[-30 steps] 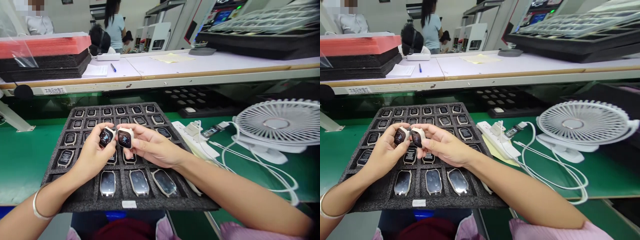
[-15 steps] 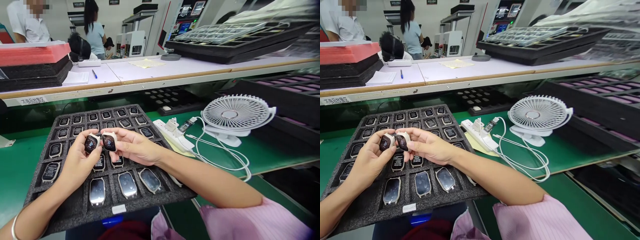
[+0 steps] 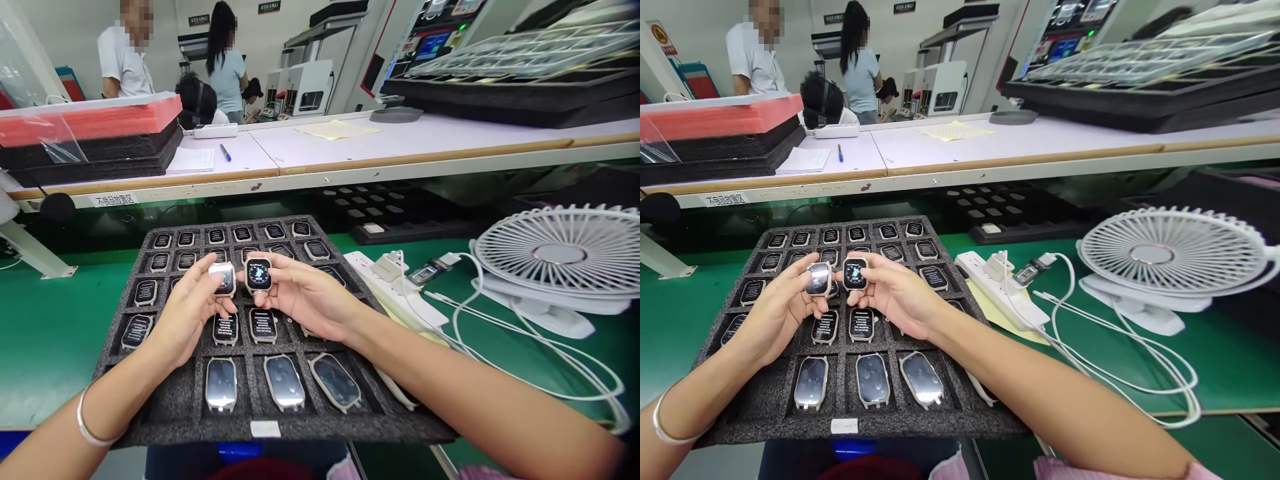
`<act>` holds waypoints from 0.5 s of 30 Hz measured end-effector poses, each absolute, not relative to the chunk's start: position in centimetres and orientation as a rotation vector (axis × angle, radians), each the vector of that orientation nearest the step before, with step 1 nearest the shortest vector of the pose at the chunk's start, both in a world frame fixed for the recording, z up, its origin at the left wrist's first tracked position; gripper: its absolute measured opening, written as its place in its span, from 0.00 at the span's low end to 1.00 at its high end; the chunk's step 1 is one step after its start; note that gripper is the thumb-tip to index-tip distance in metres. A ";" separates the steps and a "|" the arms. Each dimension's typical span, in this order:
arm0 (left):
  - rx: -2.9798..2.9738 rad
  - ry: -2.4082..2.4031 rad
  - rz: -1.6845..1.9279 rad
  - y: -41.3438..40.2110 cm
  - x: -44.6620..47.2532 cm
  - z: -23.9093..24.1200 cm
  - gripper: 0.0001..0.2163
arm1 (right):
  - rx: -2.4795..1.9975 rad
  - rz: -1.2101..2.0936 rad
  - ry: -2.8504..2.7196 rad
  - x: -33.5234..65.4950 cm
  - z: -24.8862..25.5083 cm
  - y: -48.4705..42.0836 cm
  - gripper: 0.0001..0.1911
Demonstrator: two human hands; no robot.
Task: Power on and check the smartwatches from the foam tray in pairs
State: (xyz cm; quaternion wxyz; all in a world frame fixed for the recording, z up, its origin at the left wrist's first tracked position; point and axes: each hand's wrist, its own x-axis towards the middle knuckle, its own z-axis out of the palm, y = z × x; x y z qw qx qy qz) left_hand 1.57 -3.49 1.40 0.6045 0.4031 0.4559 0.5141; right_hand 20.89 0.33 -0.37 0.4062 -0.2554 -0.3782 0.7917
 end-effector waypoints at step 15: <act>0.928 0.986 1.165 -3.3 1.6 1.0 0.20 | -0.713 1.887 -1.047 20.7 -0.4 -0.3 0.23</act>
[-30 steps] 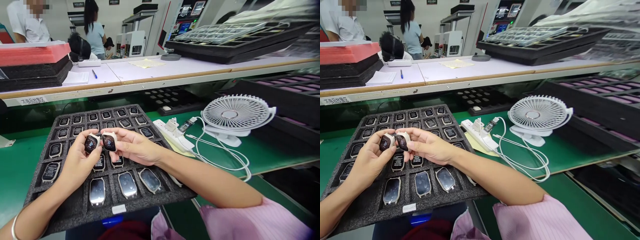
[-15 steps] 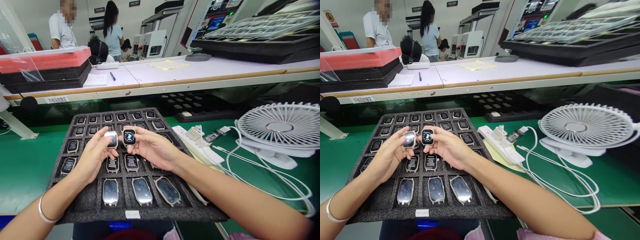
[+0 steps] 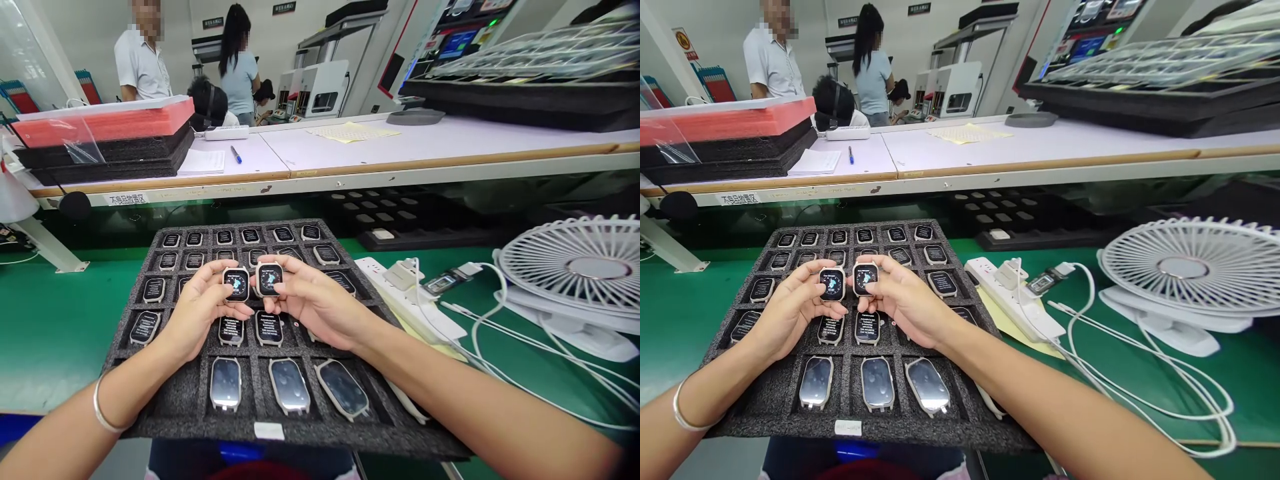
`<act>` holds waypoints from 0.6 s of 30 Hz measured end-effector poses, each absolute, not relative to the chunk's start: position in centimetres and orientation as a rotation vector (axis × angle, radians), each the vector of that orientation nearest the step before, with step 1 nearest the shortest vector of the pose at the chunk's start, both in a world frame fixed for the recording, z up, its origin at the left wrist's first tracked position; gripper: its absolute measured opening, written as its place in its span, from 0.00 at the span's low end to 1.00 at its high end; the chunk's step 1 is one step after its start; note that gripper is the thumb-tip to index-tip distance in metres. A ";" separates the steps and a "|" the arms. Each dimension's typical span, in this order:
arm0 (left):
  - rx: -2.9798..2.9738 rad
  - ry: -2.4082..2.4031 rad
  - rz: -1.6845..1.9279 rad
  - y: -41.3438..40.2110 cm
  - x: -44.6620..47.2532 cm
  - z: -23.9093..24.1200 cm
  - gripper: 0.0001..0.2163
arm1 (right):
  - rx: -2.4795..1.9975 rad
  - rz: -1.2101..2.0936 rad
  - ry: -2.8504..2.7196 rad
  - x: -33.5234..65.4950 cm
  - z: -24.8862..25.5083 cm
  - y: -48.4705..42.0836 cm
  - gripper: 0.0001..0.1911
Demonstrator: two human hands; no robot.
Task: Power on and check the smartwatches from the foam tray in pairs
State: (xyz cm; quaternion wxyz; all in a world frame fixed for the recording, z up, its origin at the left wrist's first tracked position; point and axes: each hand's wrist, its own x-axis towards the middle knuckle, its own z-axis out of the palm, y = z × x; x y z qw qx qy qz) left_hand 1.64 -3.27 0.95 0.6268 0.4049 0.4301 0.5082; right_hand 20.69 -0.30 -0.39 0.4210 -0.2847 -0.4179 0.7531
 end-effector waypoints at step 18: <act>1.001 1.007 1.108 -3.3 1.6 0.8 0.18 | -0.715 1.821 -1.155 20.8 -0.8 -0.3 0.20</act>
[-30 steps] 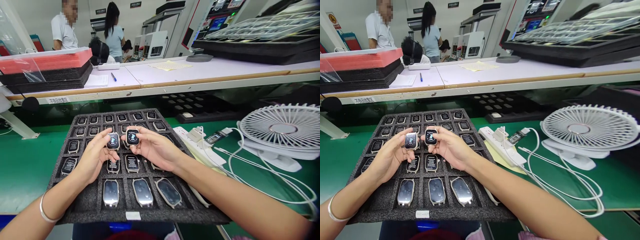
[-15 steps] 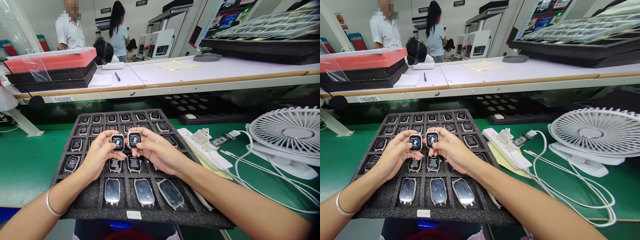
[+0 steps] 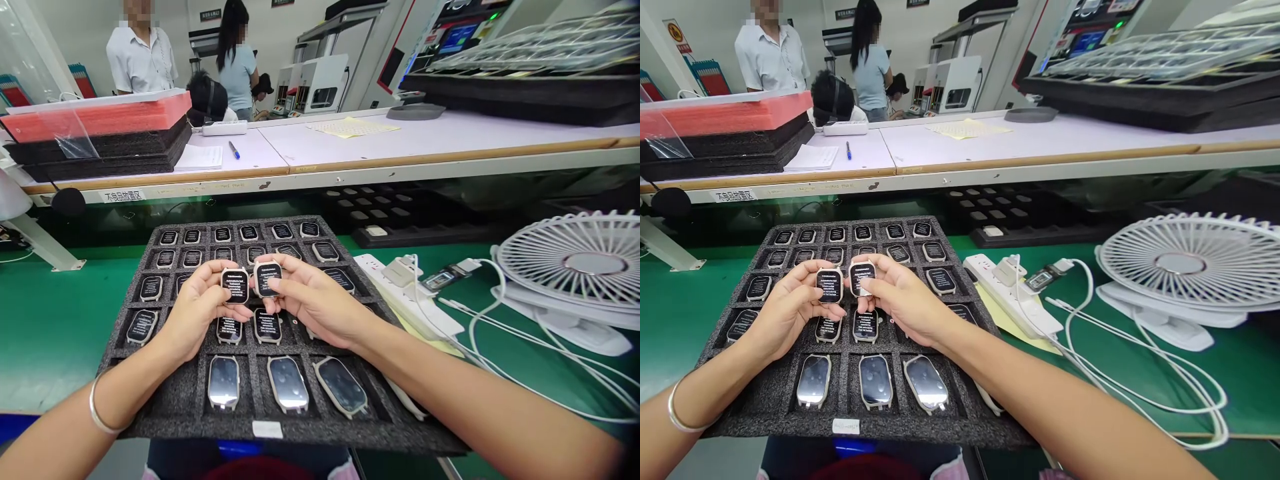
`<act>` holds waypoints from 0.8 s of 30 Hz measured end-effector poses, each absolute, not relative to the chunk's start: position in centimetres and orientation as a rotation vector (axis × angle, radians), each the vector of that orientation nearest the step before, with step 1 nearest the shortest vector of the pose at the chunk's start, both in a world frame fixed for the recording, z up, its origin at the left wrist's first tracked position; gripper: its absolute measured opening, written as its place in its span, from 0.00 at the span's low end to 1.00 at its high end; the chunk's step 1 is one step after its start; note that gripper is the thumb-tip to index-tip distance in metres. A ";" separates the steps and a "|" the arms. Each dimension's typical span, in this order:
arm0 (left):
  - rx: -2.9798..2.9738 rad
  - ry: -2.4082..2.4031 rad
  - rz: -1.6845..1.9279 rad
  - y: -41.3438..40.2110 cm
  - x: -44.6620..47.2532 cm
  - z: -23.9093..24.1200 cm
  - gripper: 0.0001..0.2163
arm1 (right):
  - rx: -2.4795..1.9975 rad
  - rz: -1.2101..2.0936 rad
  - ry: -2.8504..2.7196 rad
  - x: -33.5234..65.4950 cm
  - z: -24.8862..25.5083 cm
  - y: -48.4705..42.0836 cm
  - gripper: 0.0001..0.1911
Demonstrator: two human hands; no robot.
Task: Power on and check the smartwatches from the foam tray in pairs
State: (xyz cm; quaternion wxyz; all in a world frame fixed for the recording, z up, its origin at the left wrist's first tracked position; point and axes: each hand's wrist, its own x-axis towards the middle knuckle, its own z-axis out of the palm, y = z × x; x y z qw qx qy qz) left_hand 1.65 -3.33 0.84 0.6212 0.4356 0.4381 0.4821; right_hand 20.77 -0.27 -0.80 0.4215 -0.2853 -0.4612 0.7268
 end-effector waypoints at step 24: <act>1.051 1.017 1.123 -3.5 1.9 0.7 0.18 | -0.757 1.741 -1.232 20.6 -0.5 -0.7 0.23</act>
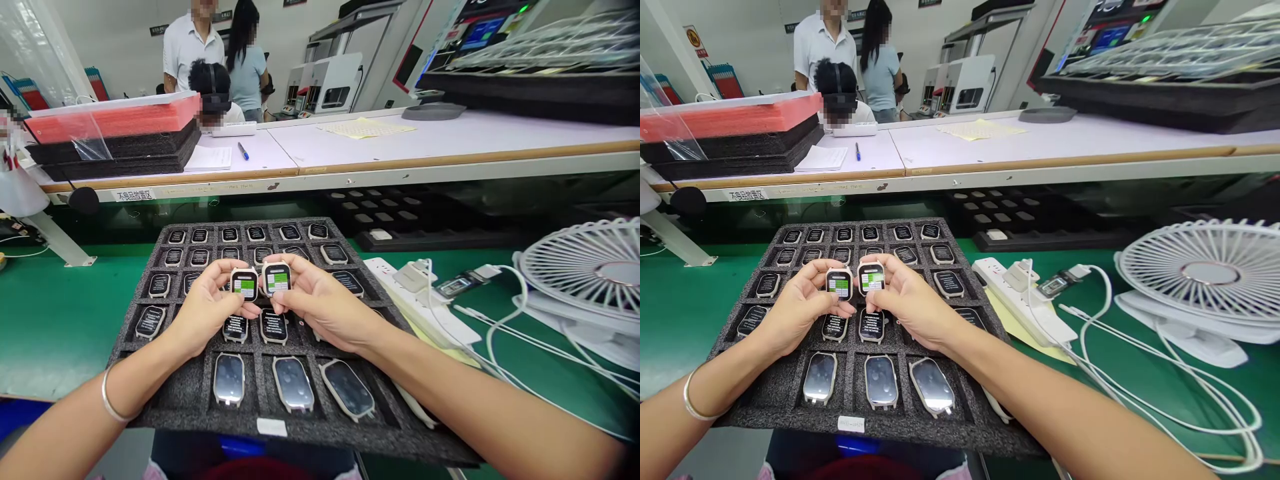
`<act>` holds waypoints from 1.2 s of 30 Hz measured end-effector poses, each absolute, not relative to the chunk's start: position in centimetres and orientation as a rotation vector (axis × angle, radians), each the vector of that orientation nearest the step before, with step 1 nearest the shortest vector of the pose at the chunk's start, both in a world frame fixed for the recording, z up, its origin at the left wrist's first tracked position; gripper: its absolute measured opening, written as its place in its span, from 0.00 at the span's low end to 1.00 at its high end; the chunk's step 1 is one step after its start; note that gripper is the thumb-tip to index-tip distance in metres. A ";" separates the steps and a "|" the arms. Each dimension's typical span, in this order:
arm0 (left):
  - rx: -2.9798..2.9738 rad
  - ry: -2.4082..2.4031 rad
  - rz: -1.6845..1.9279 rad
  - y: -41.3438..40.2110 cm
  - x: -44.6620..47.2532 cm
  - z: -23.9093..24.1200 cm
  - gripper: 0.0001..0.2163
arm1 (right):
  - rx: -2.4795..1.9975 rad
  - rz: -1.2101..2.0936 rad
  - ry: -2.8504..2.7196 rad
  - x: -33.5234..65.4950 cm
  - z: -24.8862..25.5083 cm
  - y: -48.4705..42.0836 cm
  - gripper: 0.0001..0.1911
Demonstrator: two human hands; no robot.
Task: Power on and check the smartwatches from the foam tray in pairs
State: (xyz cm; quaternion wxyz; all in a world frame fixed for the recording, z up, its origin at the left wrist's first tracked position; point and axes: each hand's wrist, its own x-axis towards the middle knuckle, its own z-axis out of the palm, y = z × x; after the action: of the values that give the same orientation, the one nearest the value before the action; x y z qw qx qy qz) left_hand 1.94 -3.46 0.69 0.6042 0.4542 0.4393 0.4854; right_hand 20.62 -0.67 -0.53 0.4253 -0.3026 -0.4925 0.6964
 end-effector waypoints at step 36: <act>1.005 0.986 1.110 -3.6 1.7 0.9 0.15 | -0.698 1.821 -1.211 20.9 -0.7 -0.6 0.19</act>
State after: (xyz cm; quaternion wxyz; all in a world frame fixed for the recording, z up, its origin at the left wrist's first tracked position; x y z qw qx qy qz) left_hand 1.69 -3.63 0.87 0.6244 0.4380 0.4297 0.4834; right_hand 20.85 -0.62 -0.70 0.4104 -0.2771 -0.4812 0.7233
